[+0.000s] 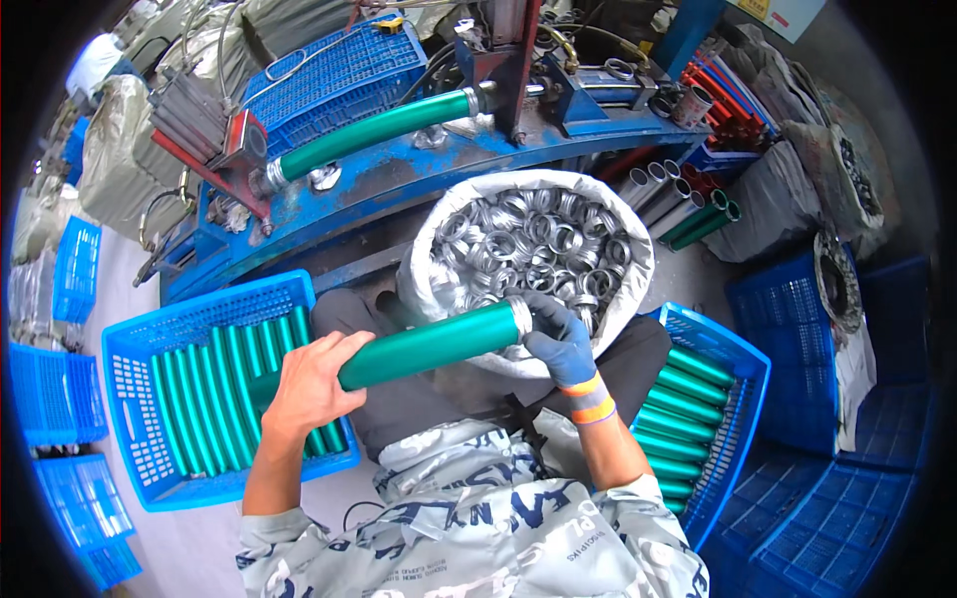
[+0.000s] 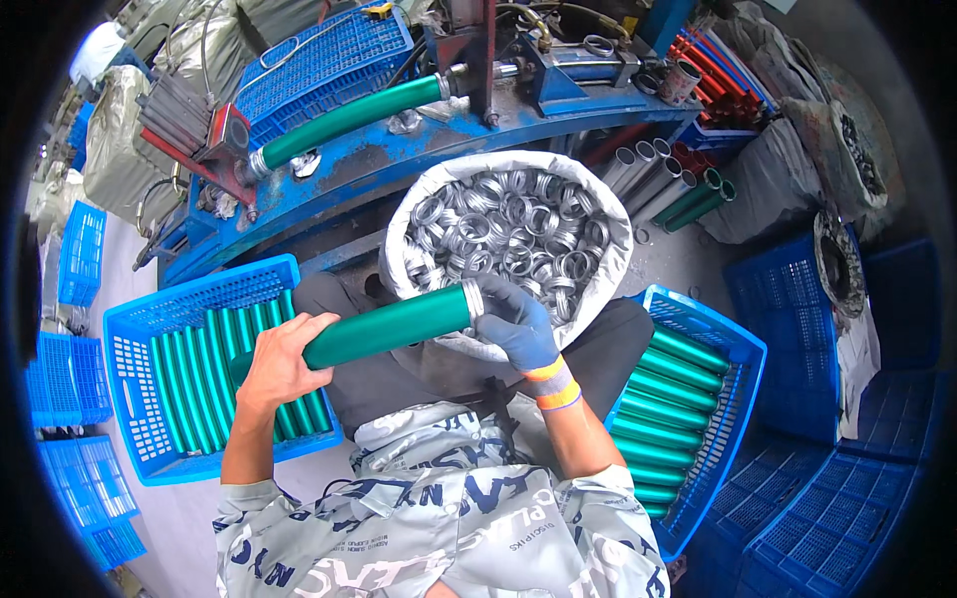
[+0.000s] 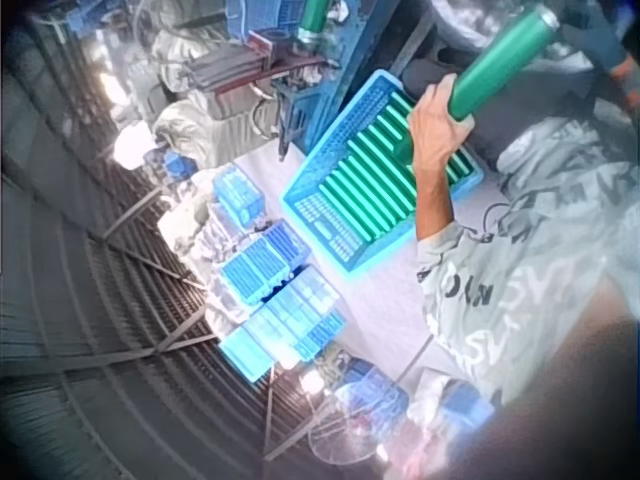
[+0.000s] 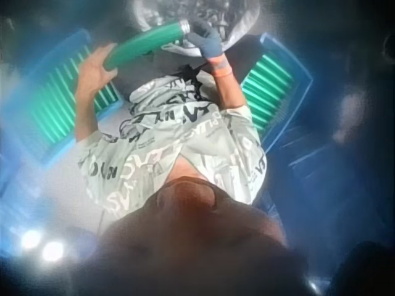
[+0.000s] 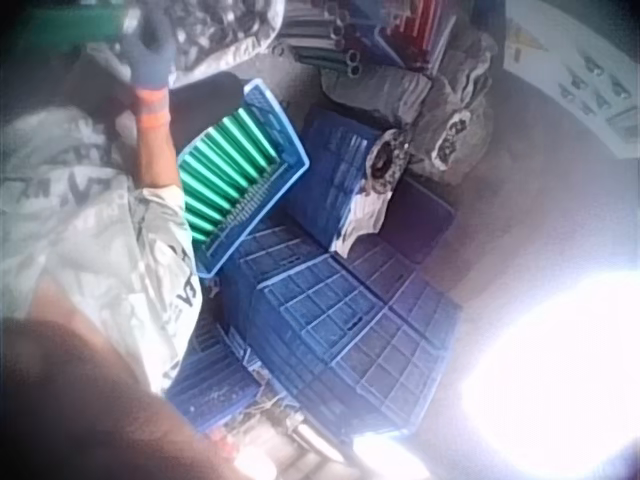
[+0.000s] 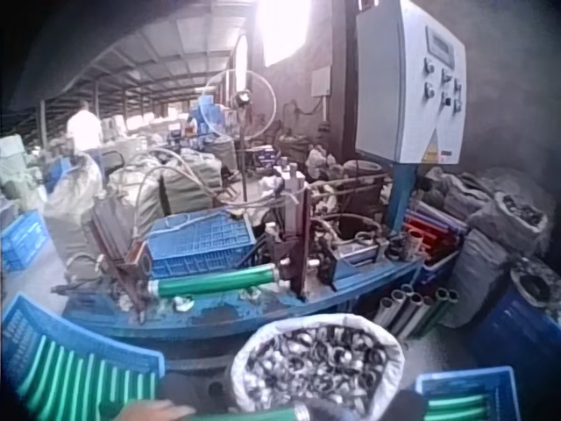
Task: Assembling metal end-rings onto green plastic tubes using a pneumatic pressing machine.
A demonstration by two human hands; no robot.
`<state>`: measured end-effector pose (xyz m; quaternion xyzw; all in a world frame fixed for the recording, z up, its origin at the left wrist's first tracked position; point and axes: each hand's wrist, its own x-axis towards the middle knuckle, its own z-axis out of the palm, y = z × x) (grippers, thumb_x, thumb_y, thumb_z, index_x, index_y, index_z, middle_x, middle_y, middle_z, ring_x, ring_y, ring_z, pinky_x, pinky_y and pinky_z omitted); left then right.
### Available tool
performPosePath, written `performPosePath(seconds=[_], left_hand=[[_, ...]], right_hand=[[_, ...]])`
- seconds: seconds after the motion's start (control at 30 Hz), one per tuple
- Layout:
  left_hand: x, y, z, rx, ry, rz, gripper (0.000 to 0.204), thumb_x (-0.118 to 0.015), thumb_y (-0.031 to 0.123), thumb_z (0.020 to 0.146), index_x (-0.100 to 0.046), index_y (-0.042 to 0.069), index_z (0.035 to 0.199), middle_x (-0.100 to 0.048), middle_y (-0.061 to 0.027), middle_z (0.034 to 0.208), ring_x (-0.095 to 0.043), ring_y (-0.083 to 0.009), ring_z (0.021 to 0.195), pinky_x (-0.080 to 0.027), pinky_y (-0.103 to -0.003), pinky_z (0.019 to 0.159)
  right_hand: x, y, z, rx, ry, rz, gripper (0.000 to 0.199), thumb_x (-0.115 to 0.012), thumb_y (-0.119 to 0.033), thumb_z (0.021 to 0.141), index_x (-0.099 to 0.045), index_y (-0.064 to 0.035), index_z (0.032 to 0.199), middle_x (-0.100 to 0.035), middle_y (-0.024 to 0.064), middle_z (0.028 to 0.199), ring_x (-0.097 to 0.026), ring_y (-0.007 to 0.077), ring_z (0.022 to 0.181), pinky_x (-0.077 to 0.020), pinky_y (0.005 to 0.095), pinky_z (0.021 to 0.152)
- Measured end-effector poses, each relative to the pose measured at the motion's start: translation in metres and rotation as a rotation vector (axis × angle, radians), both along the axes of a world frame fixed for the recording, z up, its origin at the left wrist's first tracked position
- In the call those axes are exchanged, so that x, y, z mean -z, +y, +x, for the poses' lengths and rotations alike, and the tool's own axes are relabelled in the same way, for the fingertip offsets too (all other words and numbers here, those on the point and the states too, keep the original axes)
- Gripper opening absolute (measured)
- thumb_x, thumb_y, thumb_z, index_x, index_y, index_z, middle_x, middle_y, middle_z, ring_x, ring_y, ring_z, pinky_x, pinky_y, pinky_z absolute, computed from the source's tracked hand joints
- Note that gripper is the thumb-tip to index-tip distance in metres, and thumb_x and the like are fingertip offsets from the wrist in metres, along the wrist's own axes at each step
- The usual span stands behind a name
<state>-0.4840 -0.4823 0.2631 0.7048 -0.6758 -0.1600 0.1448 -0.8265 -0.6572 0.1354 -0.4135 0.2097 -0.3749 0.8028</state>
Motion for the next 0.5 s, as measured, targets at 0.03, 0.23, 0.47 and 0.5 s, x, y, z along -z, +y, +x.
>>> performPosePath(seconds=[0.03, 0.23, 0.47, 0.5], left_hand=[[0.002, 0.001, 0.001, 0.002, 0.001, 0.005, 0.068, -0.082, 0.010, 0.069, -0.073, 0.012, 0.137, -0.071, -0.0119, 0.100, -0.072, -0.0381, 0.087, -0.058, -0.048, 0.077], [0.020, 0.005, 0.003, -0.003, -0.015, -0.036, 0.072, -0.083, 0.009, 0.069, -0.072, 0.012, 0.140, -0.072, -0.0125, 0.101, -0.073, -0.0388, 0.091, -0.059, -0.049, 0.080], [0.041, 0.026, 0.006, -0.218, 0.189, -0.199, 0.071, -0.091, 0.019, 0.076, -0.069, 0.005, 0.142, -0.079, -0.0108, 0.115, -0.078, -0.0295, 0.099, -0.061, -0.043, 0.090], [0.040, 0.027, 0.005, -0.309, 0.435, -0.233, 0.069, -0.092, 0.022, 0.079, -0.069, 0.003, 0.141, -0.078, -0.0099, 0.118, -0.077, -0.0269, 0.106, -0.060, -0.041, 0.096]], right_hand=[[-0.006, 0.002, -0.001, -0.009, 0.058, 0.034, 0.068, -0.073, 0.008, 0.095, -0.057, 0.0028, 0.161, -0.069, 0.0114, 0.150, -0.068, 0.0211, 0.133, -0.0565, 0.0383, 0.114], [-0.011, -0.012, 0.001, -0.047, 0.464, -0.140, 0.070, -0.074, 0.004, 0.097, -0.055, 0.0042, 0.164, -0.074, 0.0115, 0.144, -0.070, 0.0187, 0.128, -0.0561, 0.0361, 0.112], [0.031, -0.101, 0.040, 0.001, 0.278, -0.228, 0.068, -0.077, -0.006, 0.101, -0.055, 0.0016, 0.165, -0.067, 0.0125, 0.157, -0.064, 0.0204, 0.141, -0.0509, 0.0363, 0.120], [0.048, -0.114, 0.054, 0.050, 0.380, -0.199, 0.063, -0.078, -0.012, 0.102, -0.060, 0.0026, 0.160, -0.068, 0.0137, 0.156, -0.063, 0.0226, 0.143, -0.0503, 0.0377, 0.120]])
